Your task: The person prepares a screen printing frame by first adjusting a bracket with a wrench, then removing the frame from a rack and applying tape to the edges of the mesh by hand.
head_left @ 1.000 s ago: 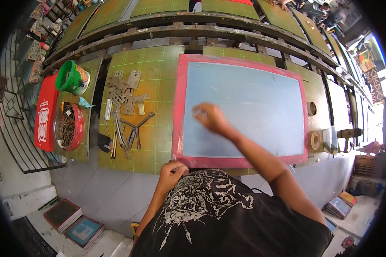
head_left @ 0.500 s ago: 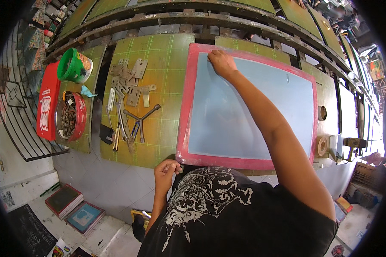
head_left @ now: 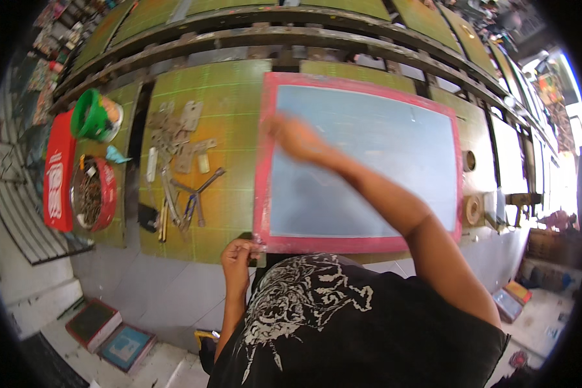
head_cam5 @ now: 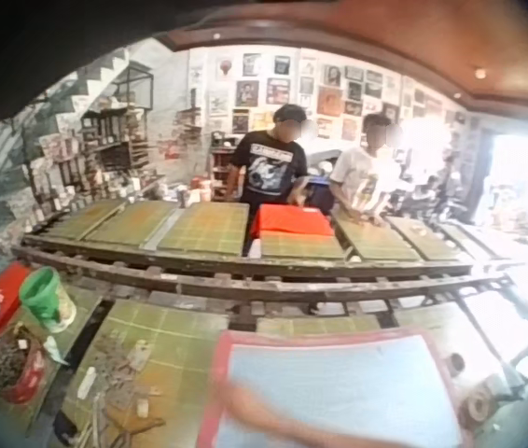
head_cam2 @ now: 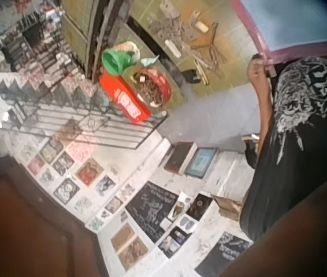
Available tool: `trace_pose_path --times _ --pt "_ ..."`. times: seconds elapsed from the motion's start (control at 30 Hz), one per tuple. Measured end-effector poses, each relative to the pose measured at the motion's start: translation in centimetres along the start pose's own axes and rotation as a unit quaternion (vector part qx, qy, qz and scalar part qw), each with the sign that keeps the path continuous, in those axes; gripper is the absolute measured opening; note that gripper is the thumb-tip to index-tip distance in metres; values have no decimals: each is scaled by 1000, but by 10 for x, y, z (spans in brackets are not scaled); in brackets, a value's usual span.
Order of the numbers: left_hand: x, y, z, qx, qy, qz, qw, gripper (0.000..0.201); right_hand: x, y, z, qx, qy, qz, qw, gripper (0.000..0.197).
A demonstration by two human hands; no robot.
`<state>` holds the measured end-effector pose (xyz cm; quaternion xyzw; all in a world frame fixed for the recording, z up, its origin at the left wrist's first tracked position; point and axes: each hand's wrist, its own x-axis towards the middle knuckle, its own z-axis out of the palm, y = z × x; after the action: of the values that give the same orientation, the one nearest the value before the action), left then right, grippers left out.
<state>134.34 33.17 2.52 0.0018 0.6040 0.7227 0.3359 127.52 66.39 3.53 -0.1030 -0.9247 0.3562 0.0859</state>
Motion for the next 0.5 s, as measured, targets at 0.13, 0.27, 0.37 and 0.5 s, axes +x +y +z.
trace_pose_path --times 0.13,0.27,0.37,0.5 --pt "7 17 20 -211 -100 -42 971 19 -118 -103 27 12 -144 -196 970 19" --pt "7 16 28 -131 -134 -67 980 23 -154 -112 30 78 19 -173 982 15" --pt "1 8 30 -228 -142 -117 956 17 -171 -114 21 269 -61 -30 961 21" --pt "2 -7 21 -240 -177 -148 943 12 -181 -106 10 426 -100 4 899 21"
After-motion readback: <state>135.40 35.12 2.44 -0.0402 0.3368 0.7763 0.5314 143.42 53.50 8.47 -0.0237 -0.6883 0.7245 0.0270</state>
